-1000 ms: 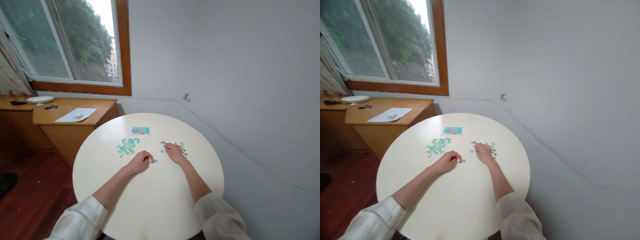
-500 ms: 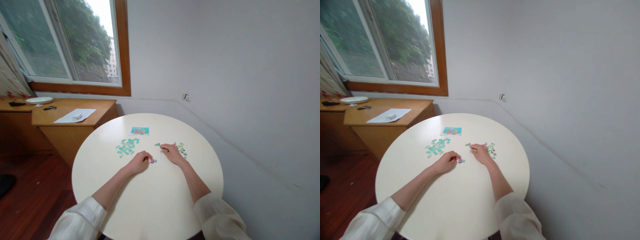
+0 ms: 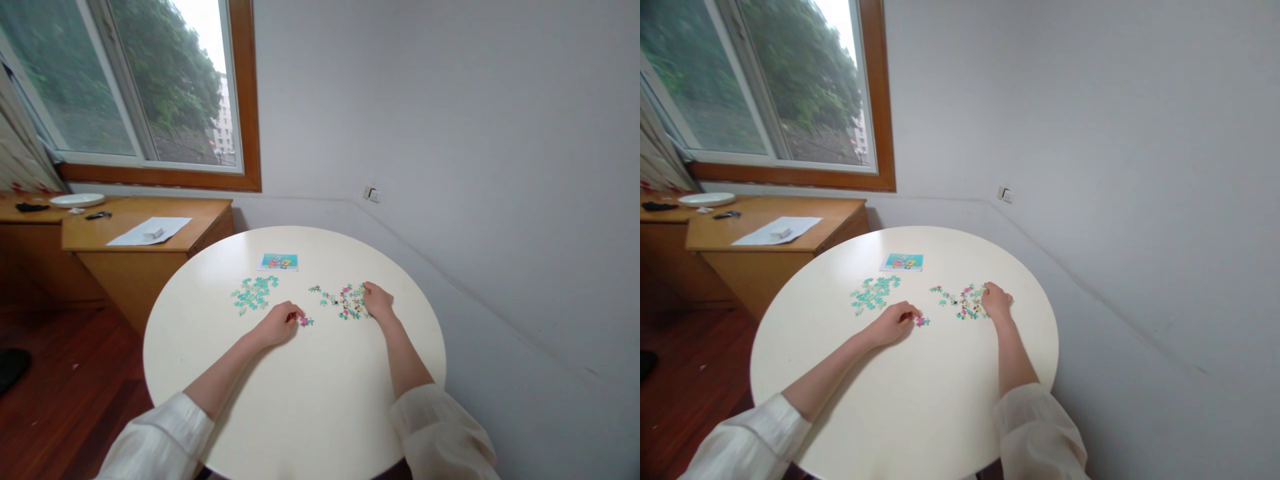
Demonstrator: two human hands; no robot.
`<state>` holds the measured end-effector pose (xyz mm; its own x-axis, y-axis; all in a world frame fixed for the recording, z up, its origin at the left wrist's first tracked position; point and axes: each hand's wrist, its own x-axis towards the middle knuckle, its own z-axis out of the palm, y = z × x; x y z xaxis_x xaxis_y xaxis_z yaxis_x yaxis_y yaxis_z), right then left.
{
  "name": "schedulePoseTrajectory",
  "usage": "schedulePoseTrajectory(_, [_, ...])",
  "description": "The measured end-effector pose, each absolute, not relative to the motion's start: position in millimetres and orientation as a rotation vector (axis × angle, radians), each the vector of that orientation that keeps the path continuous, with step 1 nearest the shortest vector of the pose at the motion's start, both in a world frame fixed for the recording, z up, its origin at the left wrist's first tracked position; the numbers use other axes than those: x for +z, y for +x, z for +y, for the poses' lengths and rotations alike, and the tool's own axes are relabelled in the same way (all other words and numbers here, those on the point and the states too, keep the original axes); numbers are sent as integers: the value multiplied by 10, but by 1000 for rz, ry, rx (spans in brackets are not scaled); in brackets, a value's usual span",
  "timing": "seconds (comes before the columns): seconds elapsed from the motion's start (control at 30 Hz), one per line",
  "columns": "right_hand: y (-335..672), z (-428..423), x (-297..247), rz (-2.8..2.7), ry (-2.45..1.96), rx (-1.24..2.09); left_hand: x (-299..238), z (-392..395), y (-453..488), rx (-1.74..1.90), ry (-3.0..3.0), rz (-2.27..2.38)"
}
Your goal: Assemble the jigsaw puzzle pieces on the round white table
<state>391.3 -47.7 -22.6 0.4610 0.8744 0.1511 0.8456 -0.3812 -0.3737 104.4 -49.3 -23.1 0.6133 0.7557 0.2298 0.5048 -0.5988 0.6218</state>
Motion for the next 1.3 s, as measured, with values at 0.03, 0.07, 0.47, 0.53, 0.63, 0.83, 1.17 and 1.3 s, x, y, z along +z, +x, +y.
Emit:
schedulePoseTrajectory(0.03, [3907, -477, -227, -1476, -2343, 107, -230, -493, 1044, 659, 2332, 991])
schedulePoseTrajectory(0.07, [3900, -478, -224, -1502, -2363, 110, -229, -494, 1045, 661, 2331, 989])
schedulePoseTrajectory(0.47, [3908, -495, -169, -1446, -2450, 21, -227, -493, 1049, 668, 2328, 988])
schedulePoseTrajectory(0.53, [3923, -495, -177, -1444, -2442, 35, -229, -489, 1046, 662, 2330, 991])
schedulePoseTrajectory(0.63, [3946, -499, -192, -1432, -2422, 52, -233, -485, 1045, 658, 2330, 994])
schedulePoseTrajectory(0.83, [3955, -523, -216, -1421, -2411, -30, -243, -479, 1046, 667, 2325, 985])
schedulePoseTrajectory(1.17, [3972, -529, -203, -1400, -2450, -28, -222, -496, 1049, 672, 2316, 965])
schedulePoseTrajectory(1.3, [3994, -520, -226, -1373, -2464, -56, -220, -497, 1049, 666, 2327, 961])
